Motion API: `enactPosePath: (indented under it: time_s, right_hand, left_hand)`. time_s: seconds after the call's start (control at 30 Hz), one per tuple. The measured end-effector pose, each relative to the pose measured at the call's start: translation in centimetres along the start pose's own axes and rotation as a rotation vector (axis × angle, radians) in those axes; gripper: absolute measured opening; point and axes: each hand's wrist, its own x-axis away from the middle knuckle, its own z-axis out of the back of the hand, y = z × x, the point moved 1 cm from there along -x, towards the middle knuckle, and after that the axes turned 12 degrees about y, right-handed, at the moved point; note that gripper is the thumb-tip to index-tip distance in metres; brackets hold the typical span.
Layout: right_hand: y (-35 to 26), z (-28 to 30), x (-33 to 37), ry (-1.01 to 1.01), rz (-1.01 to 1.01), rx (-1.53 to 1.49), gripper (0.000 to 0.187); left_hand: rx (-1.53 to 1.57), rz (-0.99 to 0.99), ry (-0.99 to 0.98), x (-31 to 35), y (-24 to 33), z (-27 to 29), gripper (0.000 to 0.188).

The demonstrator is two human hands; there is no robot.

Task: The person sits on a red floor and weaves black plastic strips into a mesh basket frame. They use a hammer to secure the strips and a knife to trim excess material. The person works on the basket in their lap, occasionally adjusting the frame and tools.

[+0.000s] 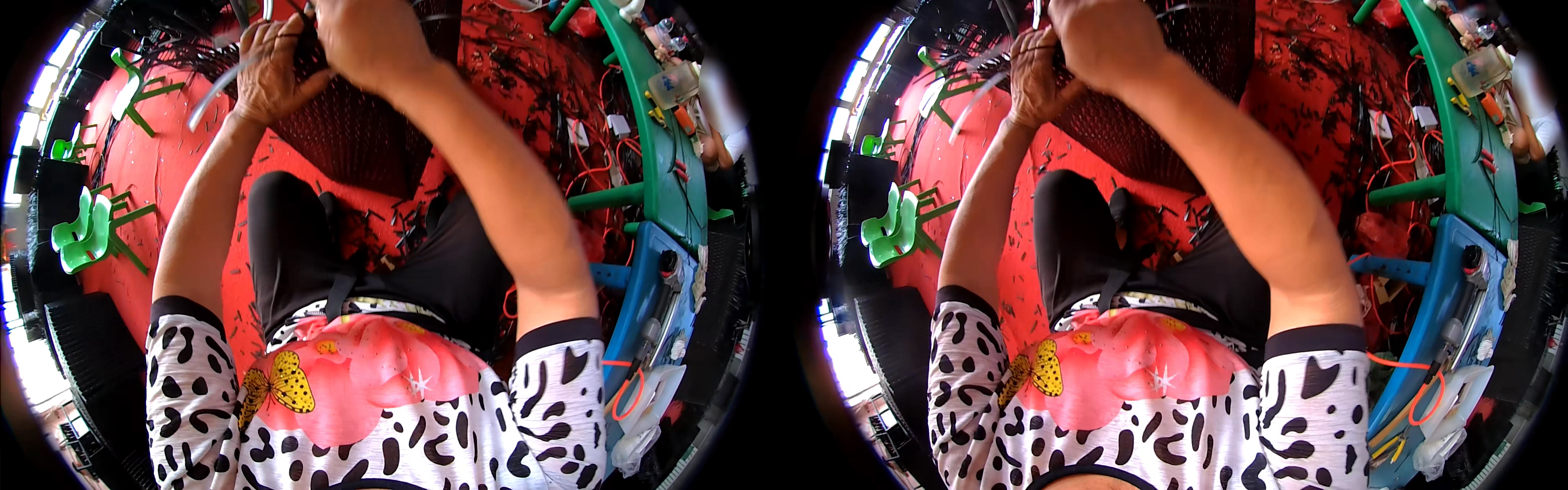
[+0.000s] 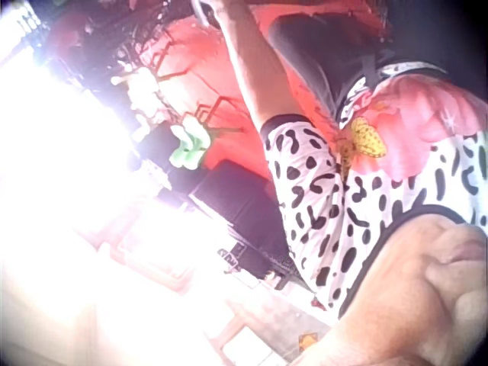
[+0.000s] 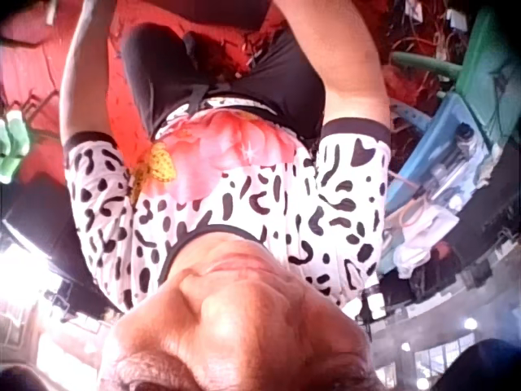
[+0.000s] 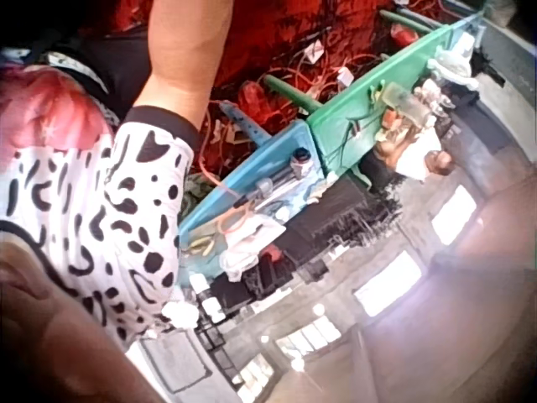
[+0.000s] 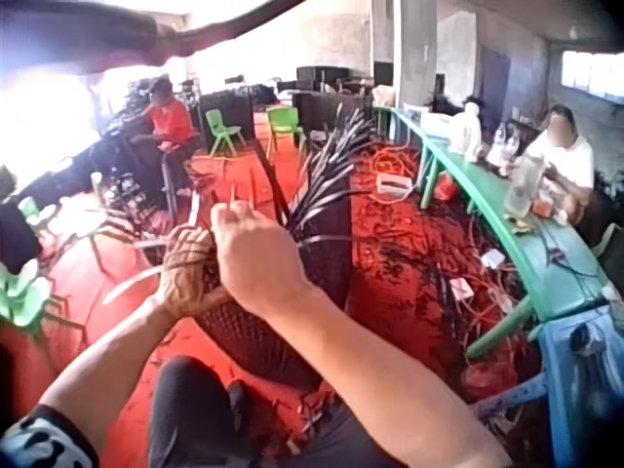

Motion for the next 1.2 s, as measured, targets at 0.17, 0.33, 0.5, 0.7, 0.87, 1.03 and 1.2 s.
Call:
enactPosePath:
  time_s: [0.17, 0.33, 0.5, 0.7, 0.87, 1.03, 1.2]
  right_hand:
    - [-5.5, 3.9, 4.7, 0.228, 0.24, -0.235, 0.024]
    - [-2.8, 7.9, 11.5, 0.046, -0.117, -0.231, 0.03]
    - [1.7, 10.7, 15.2, 0.109, -0.611, -0.206, 0.027]
    - [4.7, 13.1, 18.3, 0.109, -0.8, -0.163, 0.021]
    - [3.8, 12.9, 17.7, 0.128, -0.722, -0.141, 0.017]
    - [2.7, 11.9, 17.4, 0.154, -0.954, -0.497, 0.017]
    - [3.3, 12.9, 18.4, -0.007, -0.554, -0.185, 0.018]
  left_hand:
    - [0.148, 0.118, 0.069, 0.0, -1.4, -0.7, 0.059]
    - [0.235, 0.077, 0.05, -1.2, 3.0, 1.4, 0.05]
    - [0.273, 0.017, -0.024, -0.9, 5.7, 2.9, 0.05]
    - [0.454, -0.004, -0.13, -0.4, 3.7, 6.0, 0.056]
    - [0.561, -0.048, -0.13, 1.5, 4.4, 6.9, 0.057]
    - [0.506, -0.088, -0.179, 1.2, 7.0, 8.3, 0.057]
    - [0.473, -0.075, -0.159, 1.7, 7.4, 8.2, 0.055]
